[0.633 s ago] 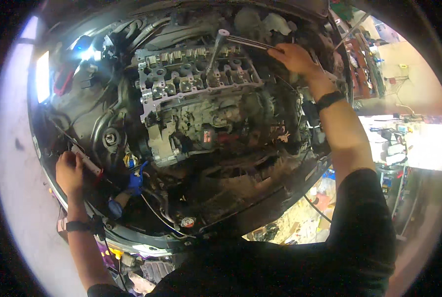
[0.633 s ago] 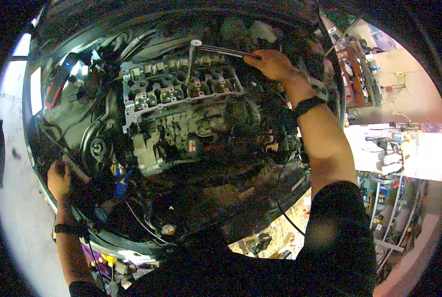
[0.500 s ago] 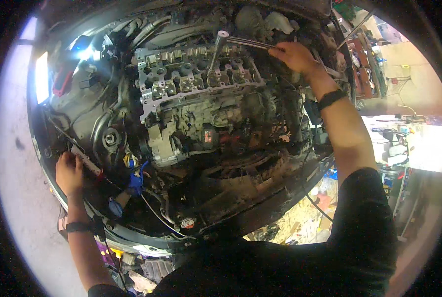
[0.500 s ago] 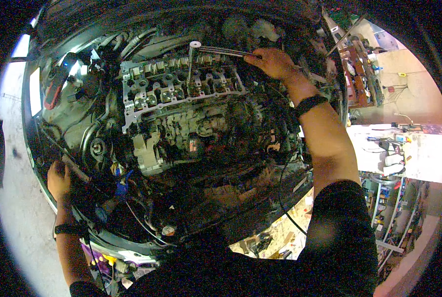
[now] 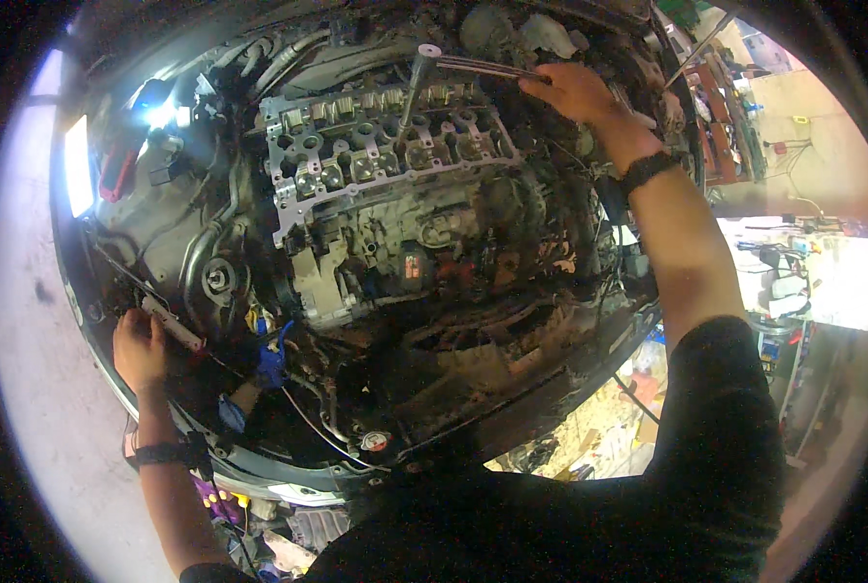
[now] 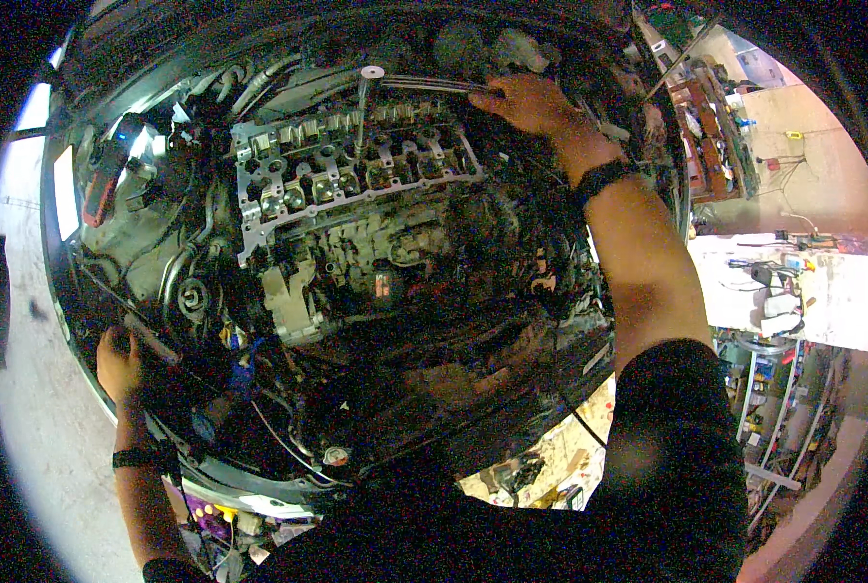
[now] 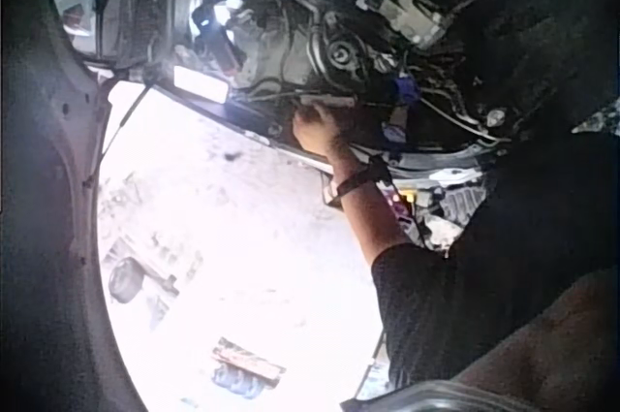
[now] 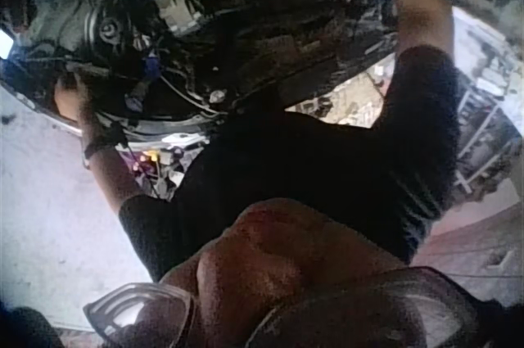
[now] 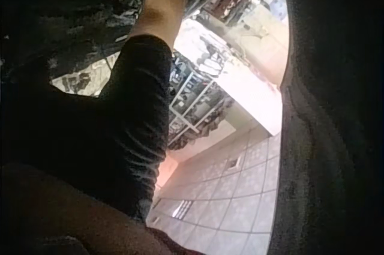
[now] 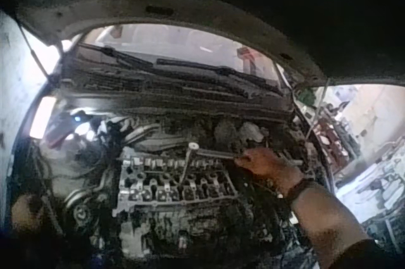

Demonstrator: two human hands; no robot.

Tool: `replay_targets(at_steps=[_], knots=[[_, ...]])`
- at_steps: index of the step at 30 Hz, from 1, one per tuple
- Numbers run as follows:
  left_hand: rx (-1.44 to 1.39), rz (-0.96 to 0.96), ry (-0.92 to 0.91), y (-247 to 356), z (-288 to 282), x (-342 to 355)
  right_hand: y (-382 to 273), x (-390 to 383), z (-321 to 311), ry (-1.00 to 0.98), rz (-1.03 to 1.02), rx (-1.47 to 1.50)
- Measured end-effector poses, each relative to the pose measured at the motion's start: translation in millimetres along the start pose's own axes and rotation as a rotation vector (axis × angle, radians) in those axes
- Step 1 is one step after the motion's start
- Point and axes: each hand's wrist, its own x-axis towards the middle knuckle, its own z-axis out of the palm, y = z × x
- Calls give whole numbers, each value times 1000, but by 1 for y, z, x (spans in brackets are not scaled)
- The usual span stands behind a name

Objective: Tighten or adjust bolts on a car's cylinder head using a torque wrench.

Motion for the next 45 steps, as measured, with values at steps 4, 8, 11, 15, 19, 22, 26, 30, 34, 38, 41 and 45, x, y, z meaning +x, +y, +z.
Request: replay_targets(at_steps=[4, 8, 11, 15, 19, 22, 26, 30, 34, 38, 41, 45], knots=[[-17, -7, 15, -1, 1, 0, 14, 30, 1, 56, -125, -223], [6, -12, -10, -5, 3, -1, 11, 67, 3, 115, -209, -306], [-8, -7, 0, -8, 6, -3, -2, 87, -1, -41, -209, -349], [-26, 15, 22, -7, -2, -4, -9, 82, 4, -82, -159, -279], [-53, -4, 14, 6, -5, 2, -4, 44, 6, -60, -94, -198], [-62, -4, 52, 1, 12, 5, 13, 31, 20, -67, -13, -193], [-423, 83, 127, 14, 13, 24, -14, 54, 13, -29, 56, -110], [-944, 489, -56, 278, -23, 85, 4, 35, 24, 37, 102, -103], [-218, 864, 133, 471, -50, 129, 8, 27, 31, 30, 122, -47], [208, 757, -376, 536, -54, 143, 21, 22, 26, 102, 20, 116], [60, 746, -343, 512, -29, 150, 48, 1, 11, 302, -81, 198], [-43, 822, -315, 499, -21, 167, 181, -39, -5, 240, 107, 338]])
